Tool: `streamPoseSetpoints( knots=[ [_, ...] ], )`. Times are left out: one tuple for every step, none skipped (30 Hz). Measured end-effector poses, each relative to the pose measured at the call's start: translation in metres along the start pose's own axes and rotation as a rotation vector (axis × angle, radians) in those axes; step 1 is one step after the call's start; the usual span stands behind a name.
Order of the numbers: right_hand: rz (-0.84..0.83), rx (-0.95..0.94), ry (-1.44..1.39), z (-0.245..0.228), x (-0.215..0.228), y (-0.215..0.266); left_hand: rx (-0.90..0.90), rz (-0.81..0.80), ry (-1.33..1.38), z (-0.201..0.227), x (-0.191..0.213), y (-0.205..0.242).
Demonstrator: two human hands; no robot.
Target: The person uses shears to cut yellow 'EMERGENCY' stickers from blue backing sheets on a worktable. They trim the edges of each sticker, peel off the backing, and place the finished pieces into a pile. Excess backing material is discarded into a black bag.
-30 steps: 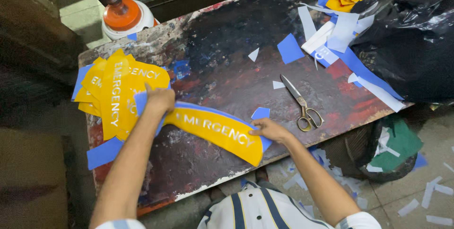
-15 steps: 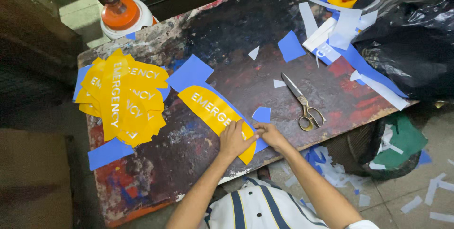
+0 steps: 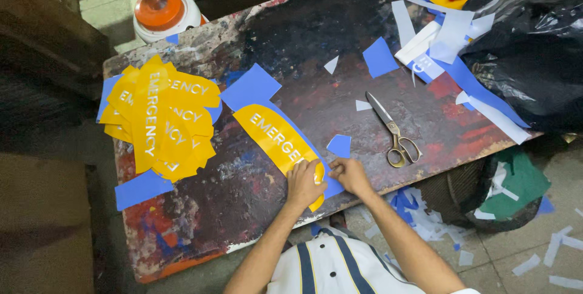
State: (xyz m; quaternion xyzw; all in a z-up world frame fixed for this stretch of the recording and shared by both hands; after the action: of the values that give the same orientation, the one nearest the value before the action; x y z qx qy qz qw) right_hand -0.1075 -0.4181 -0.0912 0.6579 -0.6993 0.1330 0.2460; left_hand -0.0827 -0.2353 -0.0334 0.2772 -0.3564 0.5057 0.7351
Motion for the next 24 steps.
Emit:
streamPoseSetpoints(
  knots=[
    [0.008, 0.005, 0.027, -0.006, 0.002, 0.002, 0.047, -0.043, 0.054, -0.004, -0.001, -0.001],
    [0.008, -0.019, 0.036, -0.011, 0.003, 0.005, 0.094, -0.088, 0.108, -0.007, -0.001, -0.002],
    [0.009, -0.044, 0.045, -0.016, 0.004, 0.008, 0.140, -0.133, 0.162, -0.010, -0.001, -0.002],
    [0.009, -0.069, 0.055, -0.021, 0.004, 0.011, 0.133, -0.124, 0.171, -0.012, 0.001, 0.000],
    [0.020, -0.054, 0.055, -0.026, 0.004, 0.012, 0.126, -0.115, 0.179, -0.013, 0.002, 0.003],
    [0.032, -0.040, 0.054, -0.031, 0.004, 0.014, 0.119, -0.107, 0.188, -0.014, 0.004, 0.006],
    [0.045, -0.025, 0.054, -0.034, 0.004, 0.015, 0.102, -0.089, 0.193, -0.013, 0.005, 0.011],
    [0.055, -0.012, 0.057, -0.038, 0.004, 0.016, 0.084, -0.071, 0.197, -0.013, 0.006, 0.016],
    [0.065, 0.000, 0.060, -0.041, 0.005, 0.017, 0.066, -0.052, 0.201, -0.012, 0.008, 0.019],
    [0.074, 0.012, 0.063, -0.042, 0.005, 0.020, -0.002, 0.000, 0.144, -0.011, 0.008, 0.023],
    [0.085, 0.046, 0.068, -0.044, 0.005, 0.022, -0.069, 0.052, 0.088, -0.009, 0.009, 0.025],
    [0.094, 0.081, 0.075, -0.046, 0.005, 0.024, -0.136, 0.106, 0.032, -0.006, 0.009, 0.027],
    [0.104, 0.117, 0.082, -0.047, 0.006, 0.026, -0.110, 0.103, 0.035, -0.005, 0.009, 0.028],
    [0.115, 0.157, 0.097, -0.049, 0.006, 0.027, -0.084, 0.101, 0.039, -0.004, 0.009, 0.028],
    [0.127, 0.198, 0.113, -0.051, 0.006, 0.028, -0.058, 0.099, 0.043, -0.002, 0.010, 0.028],
    [0.138, 0.238, 0.127, -0.053, 0.006, 0.029, -0.065, 0.121, 0.036, 0.000, 0.012, 0.029],
    [0.131, 0.207, 0.144, -0.054, 0.006, 0.029, -0.071, 0.143, 0.029, 0.002, 0.014, 0.030],
    [0.124, 0.174, 0.161, -0.055, 0.005, 0.030, -0.079, 0.164, 0.023, 0.004, 0.016, 0.032],
    [0.118, 0.142, 0.178, -0.056, 0.005, 0.031, -0.107, 0.198, 0.011, 0.006, 0.018, 0.033],
    [0.125, 0.152, 0.186, -0.058, 0.005, 0.033, -0.137, 0.230, -0.002, 0.007, 0.020, 0.034],
    [0.132, 0.162, 0.194, -0.060, 0.005, 0.035, -0.167, 0.261, -0.014, 0.008, 0.022, 0.034],
    [0.140, 0.173, 0.202, -0.061, 0.006, 0.036, -0.228, 0.239, -0.048, 0.007, 0.022, 0.034],
    [0.148, 0.181, 0.205, -0.063, 0.006, 0.038, -0.288, 0.216, -0.081, 0.004, 0.023, 0.033],
    [0.155, 0.190, 0.207, -0.066, 0.007, 0.039, -0.349, 0.194, -0.115, 0.000, 0.023, 0.032]
  ],
)
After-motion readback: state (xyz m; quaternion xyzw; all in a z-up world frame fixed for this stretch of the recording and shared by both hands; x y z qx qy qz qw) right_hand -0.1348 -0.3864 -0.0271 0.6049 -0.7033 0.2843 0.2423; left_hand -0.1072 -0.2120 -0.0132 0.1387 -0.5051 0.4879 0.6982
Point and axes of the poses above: each hand's wrist, its own y-axis away from the middle knuckle, its own x-axis out of the back of the hand, z = x × y, the point moved 2 cm from there along -y, towards the middle knuckle, and after that the axes turned 8 degrees about x, right-handed, at the moved point
